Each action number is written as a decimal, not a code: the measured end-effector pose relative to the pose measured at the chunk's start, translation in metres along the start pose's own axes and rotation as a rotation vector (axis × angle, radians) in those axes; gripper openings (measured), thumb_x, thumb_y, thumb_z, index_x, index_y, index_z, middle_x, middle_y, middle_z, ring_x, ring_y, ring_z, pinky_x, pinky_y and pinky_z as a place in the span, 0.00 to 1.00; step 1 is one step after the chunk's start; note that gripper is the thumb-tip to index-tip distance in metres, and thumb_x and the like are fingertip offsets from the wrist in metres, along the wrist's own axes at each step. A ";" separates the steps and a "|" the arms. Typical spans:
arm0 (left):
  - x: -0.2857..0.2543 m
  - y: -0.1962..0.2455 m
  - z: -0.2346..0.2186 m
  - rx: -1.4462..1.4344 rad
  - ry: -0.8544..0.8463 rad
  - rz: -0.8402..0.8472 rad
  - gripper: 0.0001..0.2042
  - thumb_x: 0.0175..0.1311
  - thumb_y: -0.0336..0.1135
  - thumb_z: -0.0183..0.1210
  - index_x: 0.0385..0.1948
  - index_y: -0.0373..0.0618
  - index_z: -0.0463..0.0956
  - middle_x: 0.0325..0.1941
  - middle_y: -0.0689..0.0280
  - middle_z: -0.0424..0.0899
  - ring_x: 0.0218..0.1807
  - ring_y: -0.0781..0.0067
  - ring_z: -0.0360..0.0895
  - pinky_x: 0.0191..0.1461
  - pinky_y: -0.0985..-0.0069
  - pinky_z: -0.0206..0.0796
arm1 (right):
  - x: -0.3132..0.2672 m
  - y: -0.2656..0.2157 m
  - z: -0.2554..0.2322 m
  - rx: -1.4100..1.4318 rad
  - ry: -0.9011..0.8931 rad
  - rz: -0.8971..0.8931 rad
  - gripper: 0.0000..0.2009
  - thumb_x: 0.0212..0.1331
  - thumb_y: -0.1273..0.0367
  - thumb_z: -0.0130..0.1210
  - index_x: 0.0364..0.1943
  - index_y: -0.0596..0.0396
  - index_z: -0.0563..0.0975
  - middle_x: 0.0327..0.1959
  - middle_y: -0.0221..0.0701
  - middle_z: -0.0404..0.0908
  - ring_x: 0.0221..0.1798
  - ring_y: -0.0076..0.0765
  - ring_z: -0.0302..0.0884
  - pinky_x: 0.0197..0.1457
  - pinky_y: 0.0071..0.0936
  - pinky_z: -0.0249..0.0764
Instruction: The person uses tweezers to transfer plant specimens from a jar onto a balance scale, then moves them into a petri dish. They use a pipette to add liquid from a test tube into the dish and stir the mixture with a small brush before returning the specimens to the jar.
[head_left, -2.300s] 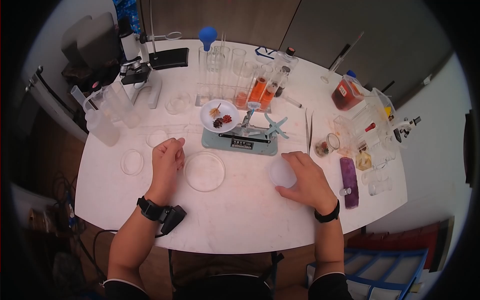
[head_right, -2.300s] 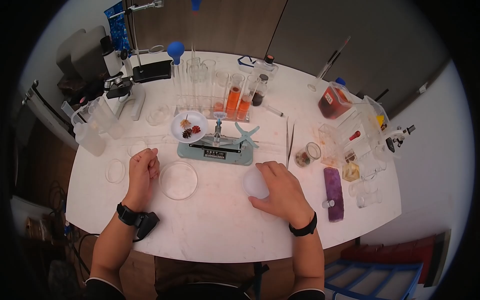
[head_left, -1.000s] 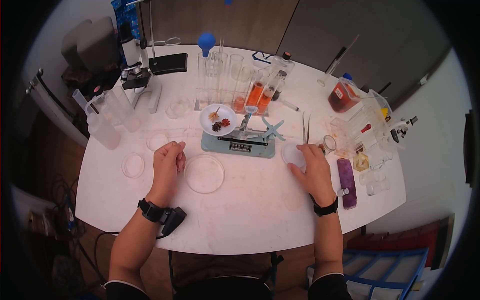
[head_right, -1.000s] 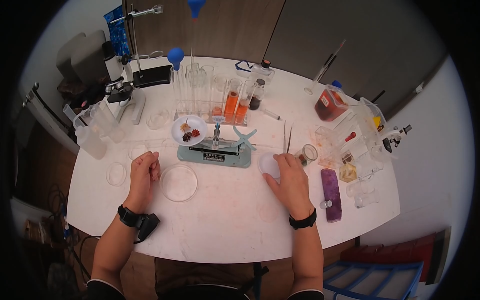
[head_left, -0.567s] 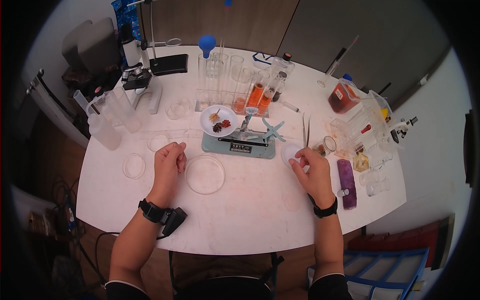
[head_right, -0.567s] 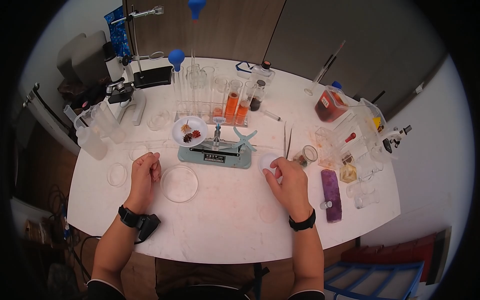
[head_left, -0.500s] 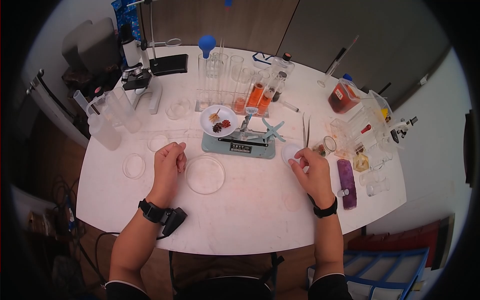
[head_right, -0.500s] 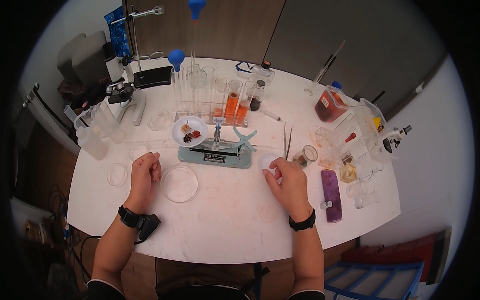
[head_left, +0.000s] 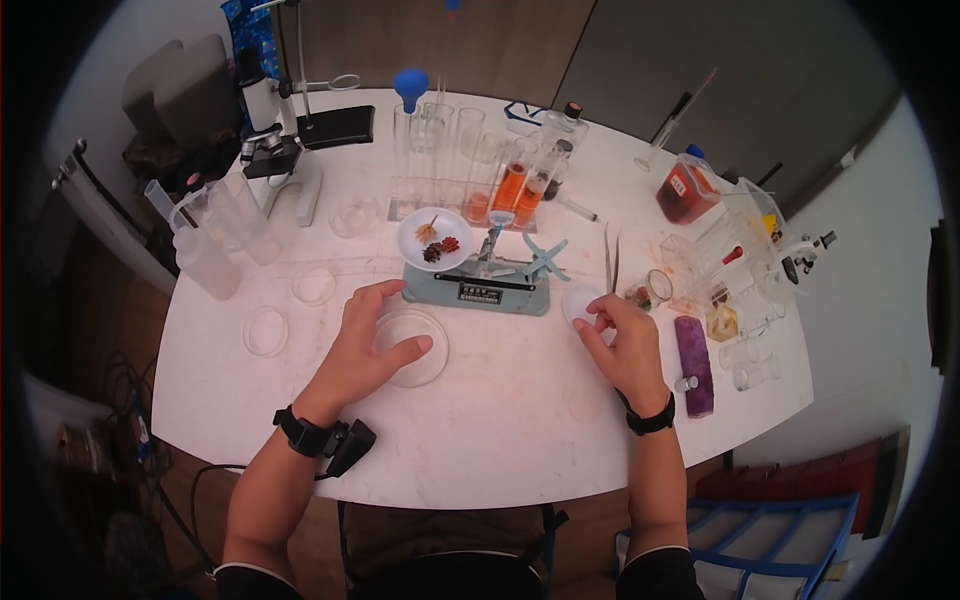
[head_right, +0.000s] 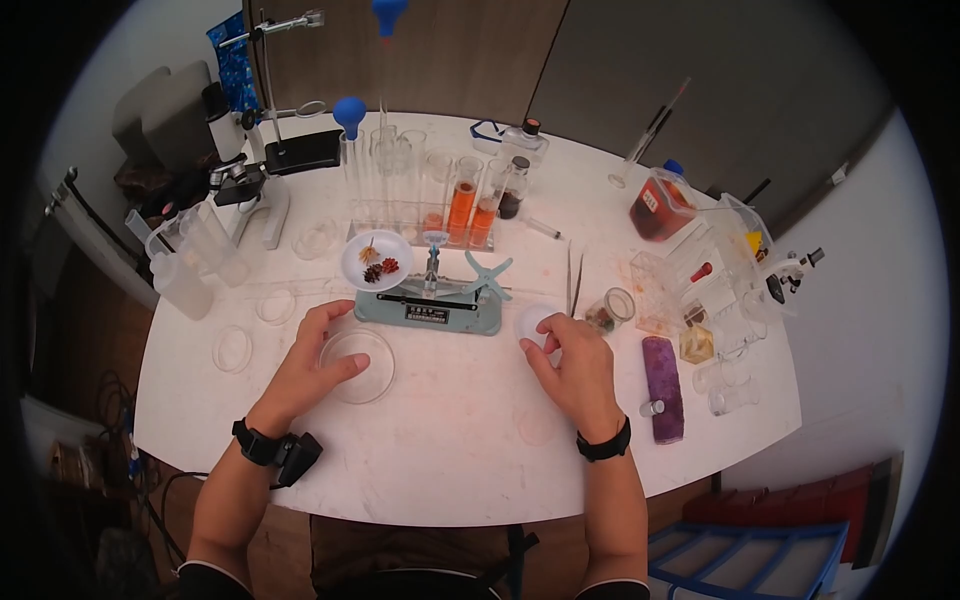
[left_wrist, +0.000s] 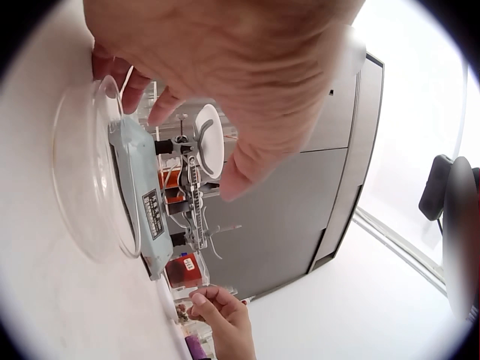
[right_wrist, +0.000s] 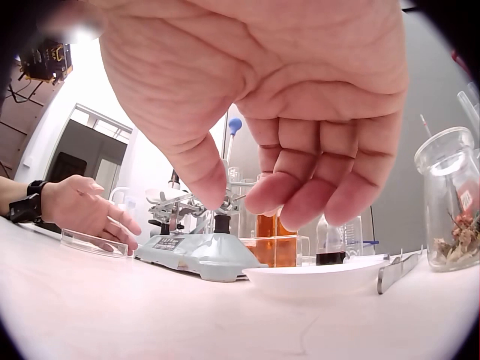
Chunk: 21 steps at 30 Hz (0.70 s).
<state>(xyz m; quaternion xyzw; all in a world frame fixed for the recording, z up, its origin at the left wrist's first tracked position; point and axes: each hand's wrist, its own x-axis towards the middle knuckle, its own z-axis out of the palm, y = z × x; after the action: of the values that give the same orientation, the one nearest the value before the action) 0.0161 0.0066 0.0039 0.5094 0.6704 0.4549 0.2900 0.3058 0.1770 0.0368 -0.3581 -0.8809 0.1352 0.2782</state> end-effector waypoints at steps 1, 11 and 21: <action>-0.001 0.001 0.000 0.048 -0.024 0.028 0.34 0.55 0.43 0.67 0.62 0.41 0.63 0.65 0.59 0.64 0.70 0.62 0.58 0.72 0.65 0.50 | 0.000 0.000 0.000 0.001 0.003 -0.001 0.10 0.51 0.68 0.65 0.32 0.57 0.77 0.21 0.33 0.74 0.26 0.41 0.73 0.29 0.35 0.67; -0.007 0.006 -0.004 0.180 -0.103 0.073 0.46 0.44 0.47 0.75 0.65 0.40 0.58 0.63 0.53 0.63 0.68 0.55 0.60 0.71 0.63 0.53 | -0.001 0.001 0.002 0.002 0.008 -0.013 0.10 0.51 0.69 0.65 0.34 0.58 0.77 0.23 0.33 0.76 0.25 0.39 0.73 0.28 0.33 0.68; -0.015 0.004 0.004 0.429 -0.099 0.191 0.47 0.40 0.41 0.72 0.66 0.43 0.57 0.62 0.51 0.63 0.67 0.46 0.57 0.72 0.60 0.50 | -0.002 0.003 0.005 0.003 -0.012 -0.050 0.11 0.51 0.68 0.65 0.35 0.58 0.77 0.24 0.33 0.77 0.29 0.41 0.76 0.33 0.35 0.71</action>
<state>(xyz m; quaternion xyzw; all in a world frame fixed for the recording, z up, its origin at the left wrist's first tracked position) 0.0263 -0.0055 0.0050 0.6422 0.6853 0.3020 0.1635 0.3055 0.1772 0.0304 -0.3349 -0.8911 0.1316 0.2766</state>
